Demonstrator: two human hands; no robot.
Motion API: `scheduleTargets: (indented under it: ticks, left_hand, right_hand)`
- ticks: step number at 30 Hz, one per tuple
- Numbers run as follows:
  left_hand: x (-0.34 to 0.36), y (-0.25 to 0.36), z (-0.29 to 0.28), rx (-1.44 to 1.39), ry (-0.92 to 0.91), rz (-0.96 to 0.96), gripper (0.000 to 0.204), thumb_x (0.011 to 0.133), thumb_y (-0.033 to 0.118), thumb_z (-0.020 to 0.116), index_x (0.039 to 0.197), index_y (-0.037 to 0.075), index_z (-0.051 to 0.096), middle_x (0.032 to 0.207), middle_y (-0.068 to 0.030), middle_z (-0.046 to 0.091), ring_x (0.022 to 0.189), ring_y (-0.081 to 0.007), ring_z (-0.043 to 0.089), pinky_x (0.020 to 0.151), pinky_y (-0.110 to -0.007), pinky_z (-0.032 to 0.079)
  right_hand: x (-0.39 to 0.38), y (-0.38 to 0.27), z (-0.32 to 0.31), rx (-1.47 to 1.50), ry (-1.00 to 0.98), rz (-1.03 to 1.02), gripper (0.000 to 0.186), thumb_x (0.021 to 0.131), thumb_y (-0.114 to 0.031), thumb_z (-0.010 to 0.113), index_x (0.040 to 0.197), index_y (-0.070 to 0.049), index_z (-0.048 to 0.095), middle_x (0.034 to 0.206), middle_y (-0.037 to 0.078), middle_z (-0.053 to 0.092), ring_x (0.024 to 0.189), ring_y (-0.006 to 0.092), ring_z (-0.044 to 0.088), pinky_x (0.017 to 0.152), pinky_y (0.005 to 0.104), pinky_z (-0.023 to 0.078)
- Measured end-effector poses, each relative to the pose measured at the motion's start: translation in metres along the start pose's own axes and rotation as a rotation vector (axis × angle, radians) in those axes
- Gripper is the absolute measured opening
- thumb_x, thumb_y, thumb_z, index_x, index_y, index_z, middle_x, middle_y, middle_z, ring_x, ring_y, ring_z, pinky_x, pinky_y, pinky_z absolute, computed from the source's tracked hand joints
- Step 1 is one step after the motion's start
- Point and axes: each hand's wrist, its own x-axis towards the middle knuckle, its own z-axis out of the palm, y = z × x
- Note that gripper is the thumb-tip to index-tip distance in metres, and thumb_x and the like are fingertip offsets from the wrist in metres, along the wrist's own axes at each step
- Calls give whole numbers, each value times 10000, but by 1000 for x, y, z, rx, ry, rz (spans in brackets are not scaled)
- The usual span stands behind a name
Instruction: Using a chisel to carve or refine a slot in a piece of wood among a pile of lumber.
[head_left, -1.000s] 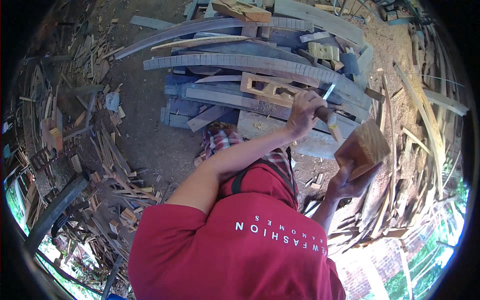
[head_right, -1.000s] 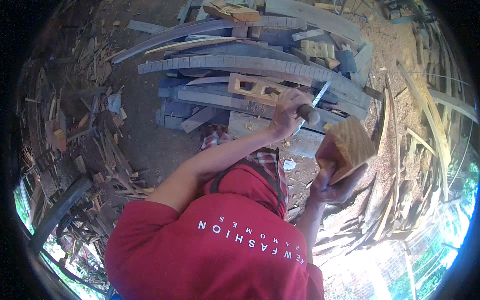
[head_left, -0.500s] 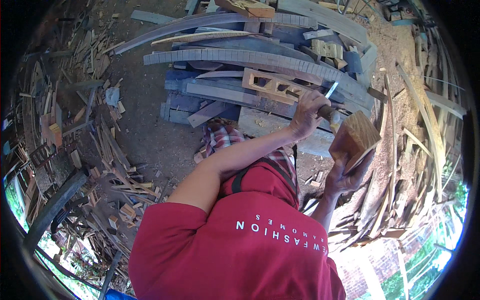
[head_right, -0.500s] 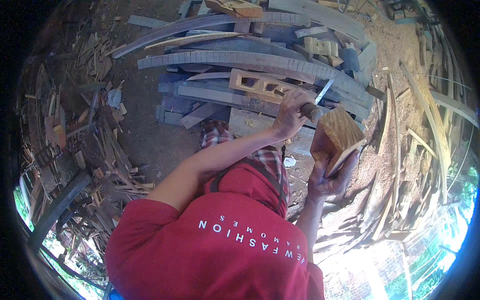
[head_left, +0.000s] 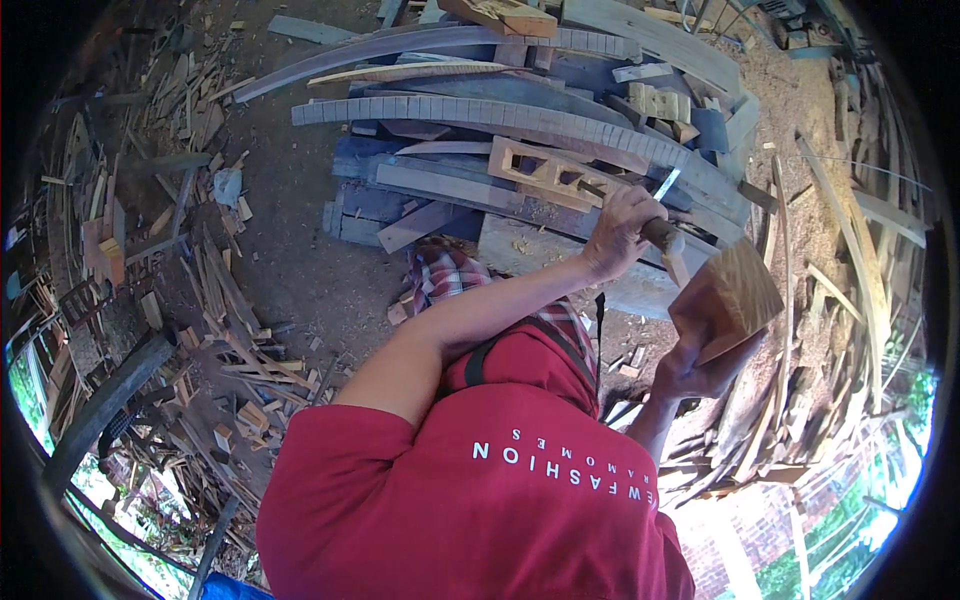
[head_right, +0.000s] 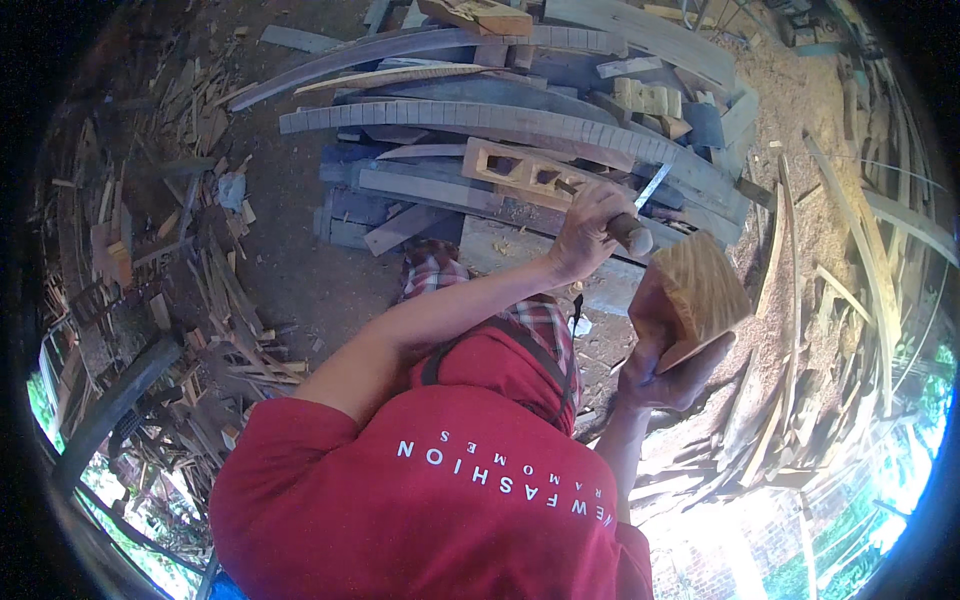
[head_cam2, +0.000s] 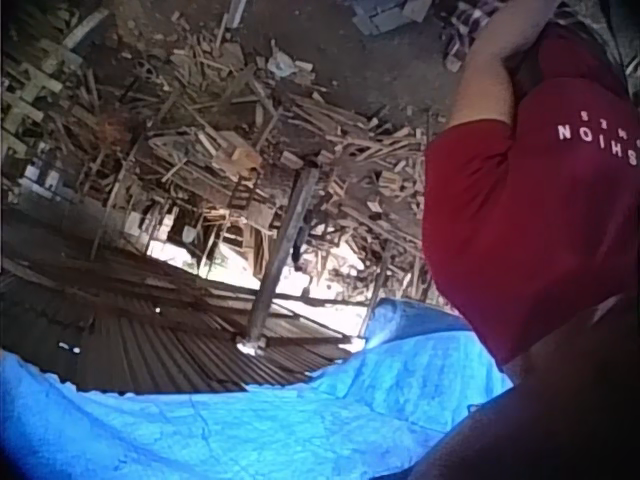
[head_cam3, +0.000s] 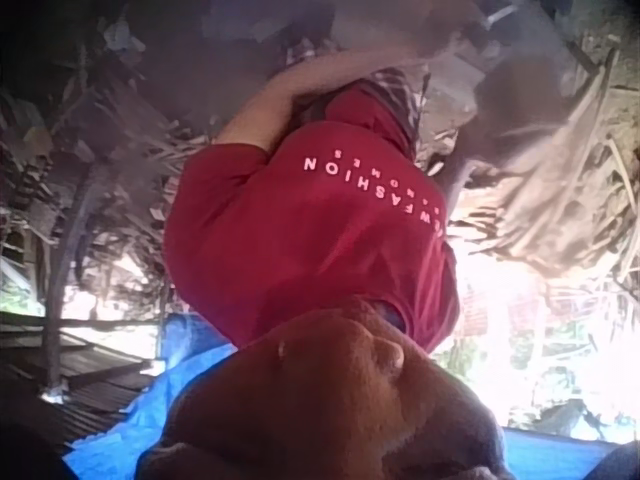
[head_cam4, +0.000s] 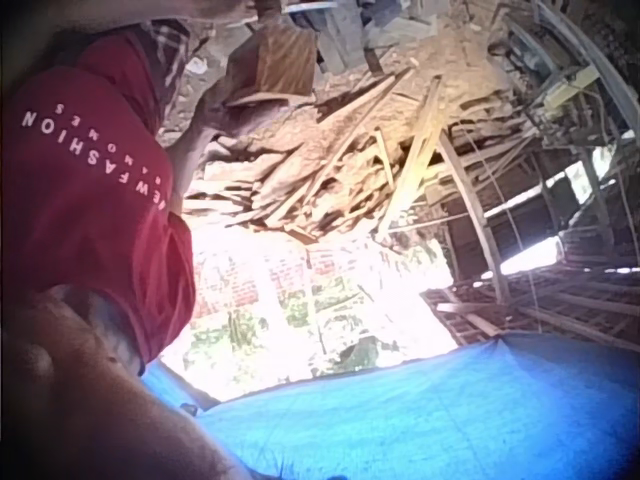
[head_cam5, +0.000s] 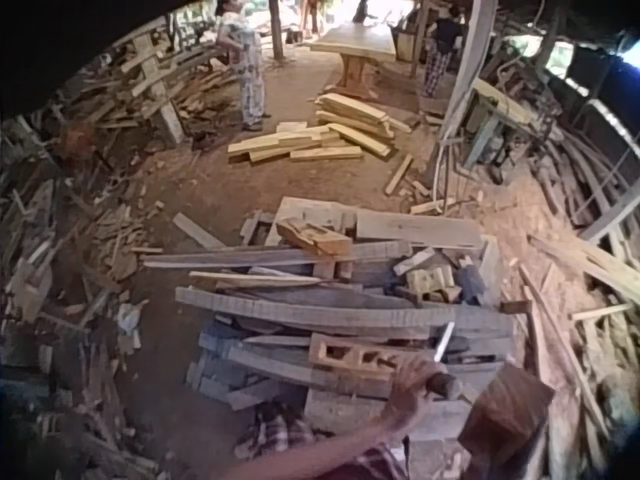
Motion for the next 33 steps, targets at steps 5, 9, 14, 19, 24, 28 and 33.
scheduleTargets:
  ticks: [5, 9, 14, 19, 24, 28, 33]
  left_hand:
    - [-4, -11, -1, 23, 1, -19, 342, 689, 9, 775, 952, 134, 596, 945, -71, 569, 961, -334, 566, 831, -456, 421]
    - [-2, -10, -4, -73, -13, -95, 337, 685, 6, 779, 940, 127, 595, 934, -80, 570, 945, -339, 570, 822, -453, 430]
    - [-2, -1, -7, -109, 25, -77, 358, 648, -62, 782, 921, 99, 617, 907, -69, 603, 894, -302, 604, 777, -403, 466]
    - [-3, 6, -8, -63, -18, -19, 380, 638, -66, 789, 928, 99, 608, 913, -72, 597, 914, -322, 599, 796, -418, 457]
    - [-5, 3, -9, -65, -61, -46, 373, 650, -62, 780, 935, 107, 607, 945, -75, 592, 947, -328, 592, 801, -432, 446]
    - [-8, 3, -7, -68, -47, -34, 368, 657, -49, 786, 937, 106, 605, 933, -78, 592, 928, -325, 596, 783, -424, 447]
    - [-7, 4, -3, -64, -41, -2, 334, 685, -25, 779, 937, 107, 605, 870, -82, 559, 842, -320, 585, 735, -417, 442]
  right_hand:
    - [-1, 32, 9, 6, -264, -15, 744, 855, -272, 761, 1485, 5, 479, 1436, 192, 573, 1287, 329, 585, 1066, 436, 503]
    - [13, -1, -3, -6, 98, 29, 781, 870, -418, 738, 1457, 41, 502, 1416, 215, 580, 1232, 321, 612, 1007, 422, 513]
    - [12, 0, -5, -132, 61, 19, 705, 877, -277, 662, 1467, 63, 480, 1396, 249, 582, 1224, 326, 616, 1027, 426, 497]
    - [-3, 2, -5, -82, -81, 103, 664, 882, -186, 620, 1490, 36, 469, 1430, 255, 557, 1249, 326, 606, 1039, 410, 487]
    - [-6, 5, -2, -56, -94, 168, 699, 869, -164, 594, 1523, 16, 425, 1494, 220, 509, 1320, 309, 554, 1090, 411, 454]
    - [-11, 14, -3, -72, -91, 111, 700, 858, -146, 581, 1523, 10, 429, 1500, 214, 504, 1330, 304, 544, 1105, 410, 443]
    - [-12, 14, -1, -9, -113, 132, 704, 848, -137, 585, 1523, -3, 438, 1492, 208, 514, 1316, 298, 553, 1094, 411, 450]
